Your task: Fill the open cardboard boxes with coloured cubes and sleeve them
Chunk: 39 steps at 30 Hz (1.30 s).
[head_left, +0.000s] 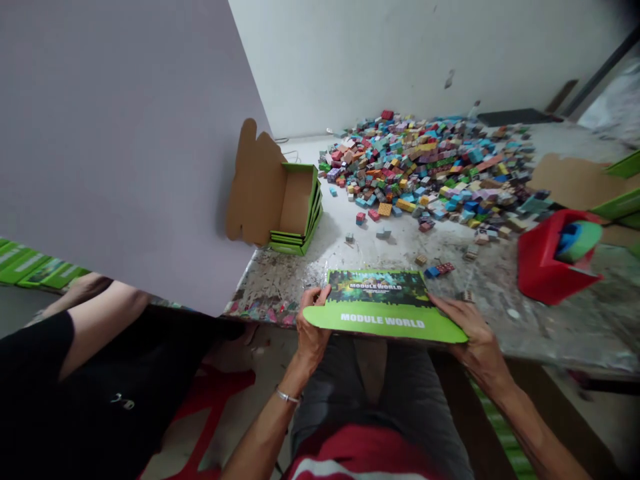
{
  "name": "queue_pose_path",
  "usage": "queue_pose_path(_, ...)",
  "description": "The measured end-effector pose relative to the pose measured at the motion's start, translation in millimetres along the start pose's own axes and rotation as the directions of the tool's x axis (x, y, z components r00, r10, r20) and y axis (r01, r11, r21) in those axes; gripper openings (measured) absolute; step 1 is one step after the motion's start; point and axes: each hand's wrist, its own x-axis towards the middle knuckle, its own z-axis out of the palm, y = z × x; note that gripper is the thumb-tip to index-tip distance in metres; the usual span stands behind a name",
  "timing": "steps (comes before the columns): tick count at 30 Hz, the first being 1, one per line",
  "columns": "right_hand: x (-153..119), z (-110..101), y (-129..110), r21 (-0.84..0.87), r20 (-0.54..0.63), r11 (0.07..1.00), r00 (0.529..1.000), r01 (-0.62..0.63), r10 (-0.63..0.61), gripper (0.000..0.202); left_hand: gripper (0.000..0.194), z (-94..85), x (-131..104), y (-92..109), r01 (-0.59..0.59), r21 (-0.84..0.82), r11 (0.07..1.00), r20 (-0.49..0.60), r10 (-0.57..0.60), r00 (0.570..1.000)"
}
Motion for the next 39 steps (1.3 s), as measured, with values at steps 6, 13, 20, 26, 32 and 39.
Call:
queue_pose_path(6,13,-20,-18,-0.366,0.279,0.89,0.945,0.27,-0.172,0.081,0.044,-30.1,22,-21,-0.102,-0.238,0.966,0.284,0.17,0.944)
queue_pose_path(13,3,-10,-25,-0.377,0.314,0.891,0.94,0.252,-0.133,0.085,0.055,-51.0,41,-36,-0.435,-0.193,0.88,0.469,0.472,0.746)
queue_pose_path(20,-10,10,-21,-0.404,0.308,0.893,0.949,0.197,-0.07,0.092,0.067,-59.9,51,-41,-0.523,-0.096,0.847,0.737,0.414,0.535)
queue_pose_path(26,-17,25,-22,-0.508,0.212,0.845,0.975,0.168,-0.067,0.081,0.07,-50.6,22,-30,-0.6,0.151,0.786,0.672,0.363,0.645)
queue_pose_path(32,-21,10,-53,-0.717,0.086,0.694,0.996,0.062,0.0,0.059,0.043,-44.4,-19,16,-0.4,0.58,0.709,0.386,0.194,0.902)
queue_pose_path(39,-11,-6,-65,-0.604,0.185,0.793,0.982,0.081,0.041,0.03,0.035,-40.2,-19,41,-0.427,0.674,0.603,0.452,0.121,0.884)
